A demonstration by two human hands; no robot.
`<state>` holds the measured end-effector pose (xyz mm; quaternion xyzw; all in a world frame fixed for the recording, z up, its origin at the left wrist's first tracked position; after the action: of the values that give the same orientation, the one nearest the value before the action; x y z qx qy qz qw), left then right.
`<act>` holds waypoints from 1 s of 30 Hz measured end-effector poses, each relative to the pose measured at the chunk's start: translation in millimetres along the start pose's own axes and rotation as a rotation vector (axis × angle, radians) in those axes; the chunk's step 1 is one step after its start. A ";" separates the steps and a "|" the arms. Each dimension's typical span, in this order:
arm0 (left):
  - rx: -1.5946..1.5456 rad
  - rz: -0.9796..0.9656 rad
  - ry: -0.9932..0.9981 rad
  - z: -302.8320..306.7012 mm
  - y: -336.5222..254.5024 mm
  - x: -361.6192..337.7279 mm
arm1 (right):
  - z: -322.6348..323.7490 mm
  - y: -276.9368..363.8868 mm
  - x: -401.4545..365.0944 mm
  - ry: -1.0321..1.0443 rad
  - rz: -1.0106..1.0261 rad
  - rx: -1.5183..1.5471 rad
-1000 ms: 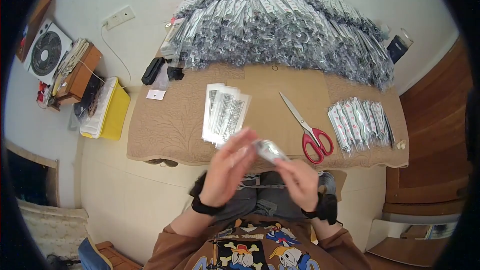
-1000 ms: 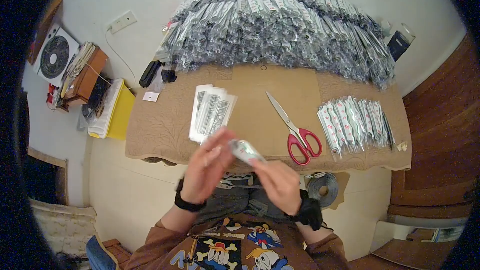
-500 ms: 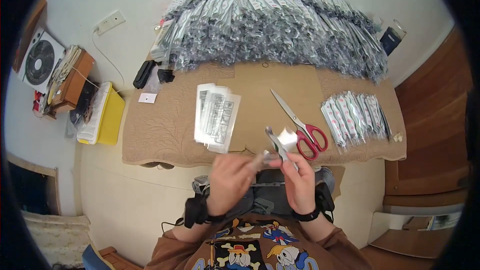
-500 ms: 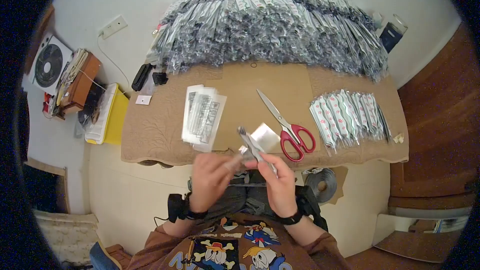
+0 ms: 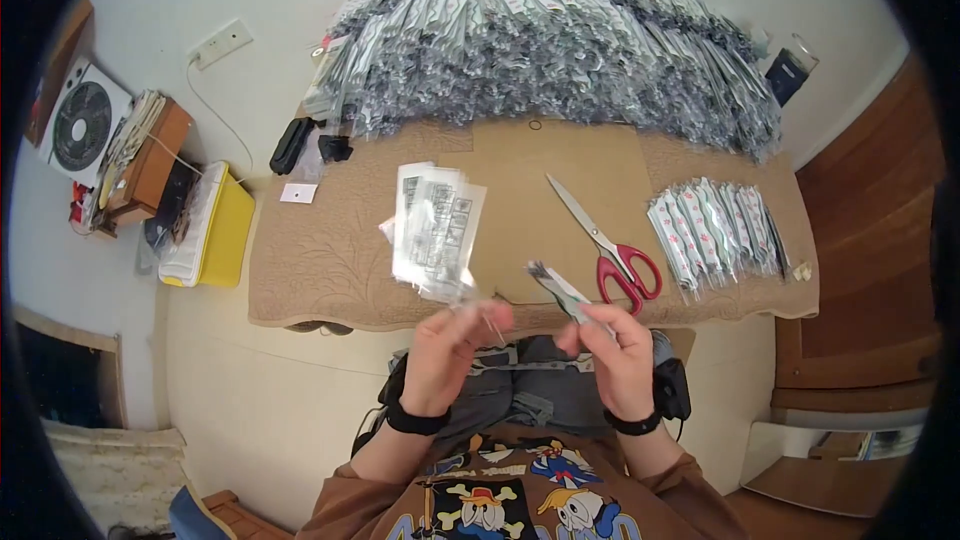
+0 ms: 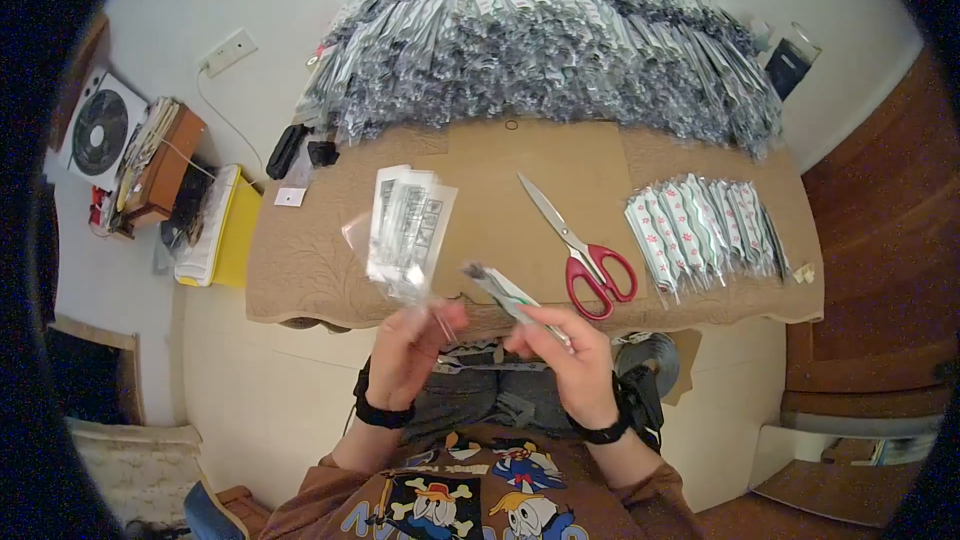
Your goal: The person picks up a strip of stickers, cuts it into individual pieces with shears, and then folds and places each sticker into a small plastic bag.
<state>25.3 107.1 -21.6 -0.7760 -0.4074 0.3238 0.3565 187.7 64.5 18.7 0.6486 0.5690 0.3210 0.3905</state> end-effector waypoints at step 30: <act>0.026 -0.139 -0.101 -9.1 -1.3 2.5 | -26.6 -91.2 -35.2 0.040 -0.710 0.845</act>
<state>33.1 107.1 -16.2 -0.7238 -0.4734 0.3421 0.3674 115.2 37.8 -46.9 0.5111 0.8393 -0.0745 0.1696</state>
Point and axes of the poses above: each hand's wrist, its own x-axis towards the middle knuckle, its own z-axis out of the back of the hand, y = z × x, the point moved 9 cm from there along x, towards the middle knuckle, and after that the axes turned 8 degrees about x, right-handed, at the moved point
